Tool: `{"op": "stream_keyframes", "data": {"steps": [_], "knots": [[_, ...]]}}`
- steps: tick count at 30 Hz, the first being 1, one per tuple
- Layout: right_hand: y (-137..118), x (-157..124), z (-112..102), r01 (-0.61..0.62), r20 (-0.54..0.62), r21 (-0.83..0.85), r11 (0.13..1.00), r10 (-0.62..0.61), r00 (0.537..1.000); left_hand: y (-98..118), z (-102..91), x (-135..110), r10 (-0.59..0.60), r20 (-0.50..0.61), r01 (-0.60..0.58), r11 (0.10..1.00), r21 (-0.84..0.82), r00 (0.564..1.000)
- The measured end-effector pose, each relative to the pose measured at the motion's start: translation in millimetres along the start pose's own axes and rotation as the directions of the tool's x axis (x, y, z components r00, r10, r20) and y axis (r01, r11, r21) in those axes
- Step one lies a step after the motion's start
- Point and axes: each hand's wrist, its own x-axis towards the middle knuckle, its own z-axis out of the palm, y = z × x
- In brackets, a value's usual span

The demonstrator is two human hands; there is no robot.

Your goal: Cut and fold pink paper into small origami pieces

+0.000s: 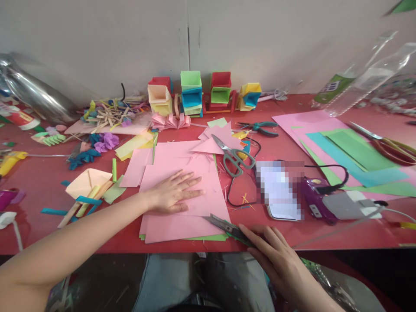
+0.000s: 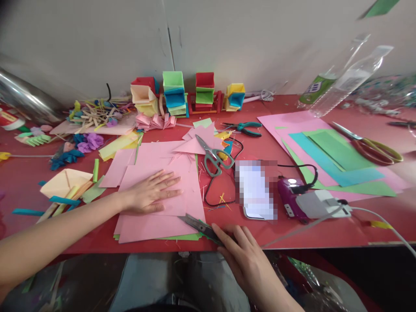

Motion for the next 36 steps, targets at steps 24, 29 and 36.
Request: {"op": "stream_keyframes", "data": {"steps": [24, 29, 36], "knots": [[-31, -18, 28, -0.063, -0.111, 0.025, 0.998, 0.065, 0.992, 0, 1.7, 0, -0.003, -0.029, 0.003, 1.000, -0.006, 1.000], [-31, -18, 27, -0.038, -0.091, 0.017, 0.999, 0.040, 0.995, -1, 2.1, 0, 0.000, -0.017, 0.001, 1.000, 0.012, 1.000], [-23, -1, 15, 0.023, -0.014, 0.040, 0.999, -0.023, 1.000, 0, 2.8, 0, -0.009, -0.012, 0.009, 0.999, 0.032, 1.000]]}}
